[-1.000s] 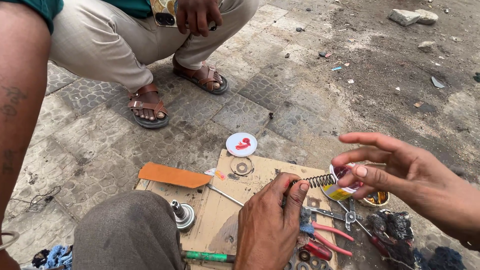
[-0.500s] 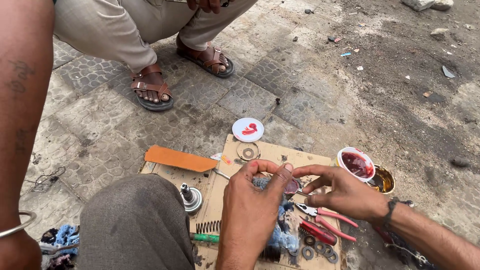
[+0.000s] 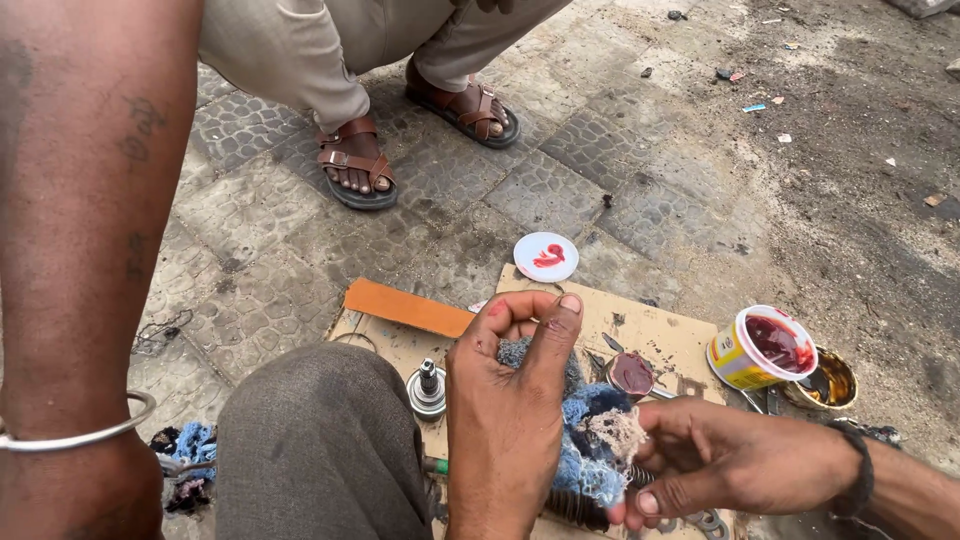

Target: The person cleans CV joint parts with rags, then packs red grease by hand into the joint housing, working it around the interior. The person fits a spring, seats the joint cage, and presses the assembled joint onto the axle shaft while a second person steadies the parts.

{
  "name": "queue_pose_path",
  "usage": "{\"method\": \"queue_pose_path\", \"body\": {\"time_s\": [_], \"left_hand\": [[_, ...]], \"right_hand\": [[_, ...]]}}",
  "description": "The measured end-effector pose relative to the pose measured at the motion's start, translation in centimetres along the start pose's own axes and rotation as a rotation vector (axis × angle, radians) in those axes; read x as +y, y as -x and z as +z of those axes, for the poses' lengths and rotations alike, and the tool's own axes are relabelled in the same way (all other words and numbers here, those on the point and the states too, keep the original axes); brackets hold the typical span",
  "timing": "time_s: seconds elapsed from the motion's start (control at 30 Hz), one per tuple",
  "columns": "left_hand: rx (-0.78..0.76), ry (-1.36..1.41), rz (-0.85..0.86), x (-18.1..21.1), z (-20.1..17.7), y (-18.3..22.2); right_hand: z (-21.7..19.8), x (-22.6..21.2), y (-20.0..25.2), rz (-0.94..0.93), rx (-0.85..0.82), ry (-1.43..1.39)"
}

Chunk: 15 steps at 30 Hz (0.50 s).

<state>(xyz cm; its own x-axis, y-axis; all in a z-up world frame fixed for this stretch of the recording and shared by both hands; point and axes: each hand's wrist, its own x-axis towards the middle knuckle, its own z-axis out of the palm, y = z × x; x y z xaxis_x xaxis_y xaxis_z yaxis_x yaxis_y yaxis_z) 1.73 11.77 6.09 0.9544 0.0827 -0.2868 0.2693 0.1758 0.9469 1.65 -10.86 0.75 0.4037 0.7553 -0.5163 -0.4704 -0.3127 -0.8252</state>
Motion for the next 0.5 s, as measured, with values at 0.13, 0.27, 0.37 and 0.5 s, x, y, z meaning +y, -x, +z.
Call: {"method": "queue_pose_path", "body": {"time_s": [0.13,0.27,0.37,0.5], "left_hand": [[0.092,-0.177,0.15,1.0,-1.0,0.6],[-0.121,-0.434,-0.037,1.4,-3.0,1.2],[-0.626,-0.6,0.285,0.8,-3.4,1.4],[-0.616,-0.743,0.195,1.7,-1.8,2.4]], "right_hand": [[-0.8,-3.0,2.3,0.024,0.068,-0.135],[-1.7,-4.3,3.9,-0.159,0.247,0.22],[-0.8,-6.0,4.3,-0.14,0.321,0.198],[-0.1,-4.8,4.5,0.044,0.487,0.549]]}}
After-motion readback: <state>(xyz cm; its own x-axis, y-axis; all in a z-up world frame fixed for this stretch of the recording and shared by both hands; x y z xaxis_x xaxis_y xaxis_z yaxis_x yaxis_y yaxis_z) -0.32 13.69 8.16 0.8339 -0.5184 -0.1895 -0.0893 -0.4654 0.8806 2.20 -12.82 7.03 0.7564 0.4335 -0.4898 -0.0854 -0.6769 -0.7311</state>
